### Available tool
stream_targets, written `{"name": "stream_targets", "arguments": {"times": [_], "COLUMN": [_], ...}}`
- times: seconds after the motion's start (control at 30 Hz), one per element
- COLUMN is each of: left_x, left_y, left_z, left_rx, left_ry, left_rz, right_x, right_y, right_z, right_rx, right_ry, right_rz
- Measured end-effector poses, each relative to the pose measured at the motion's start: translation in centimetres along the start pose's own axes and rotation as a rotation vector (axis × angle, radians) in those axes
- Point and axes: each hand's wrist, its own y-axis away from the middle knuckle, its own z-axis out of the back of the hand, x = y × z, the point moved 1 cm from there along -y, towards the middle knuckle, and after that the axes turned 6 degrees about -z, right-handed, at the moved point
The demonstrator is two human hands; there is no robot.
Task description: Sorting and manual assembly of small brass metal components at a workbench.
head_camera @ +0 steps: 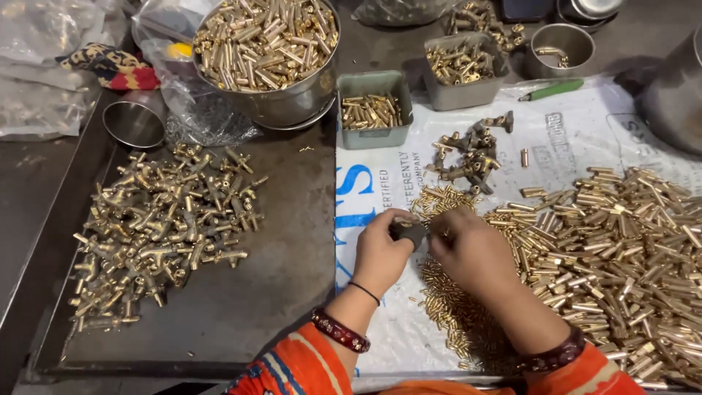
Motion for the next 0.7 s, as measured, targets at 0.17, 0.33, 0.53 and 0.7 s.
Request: {"name": "stream_targets", "arguments": {"times": [0.17, 0.33, 0.53, 0.7], "left_x": [-1.4, 0.2, -0.2, -2.9], "left_y": [0.5, 0.9, 1.0, 1.7], "left_z": [0.3, -0.2, -0.4, -0.4], "left_rx": [0.098, 0.155, 0.135, 0.328], "left_ry": [-0.064, -0.053, 0.000, 0.009], "left_rz": [-0.123, -0.143, -0.224, -0.092], "right_x": [-3.4, -3.0, -3.1, -2.5], "right_y": [-0.4, 0.5, 0.9, -3.2], "right_z": [-0.6, -1.2, -0.9, 1.0], "right_rx": [0.040, 0.073, -0.051, -0.237], "right_ry": [-0.779, -0.850, -0.685, -0.223], "right_rz": [-0.042, -0.075, 0.174, 0.104]}}
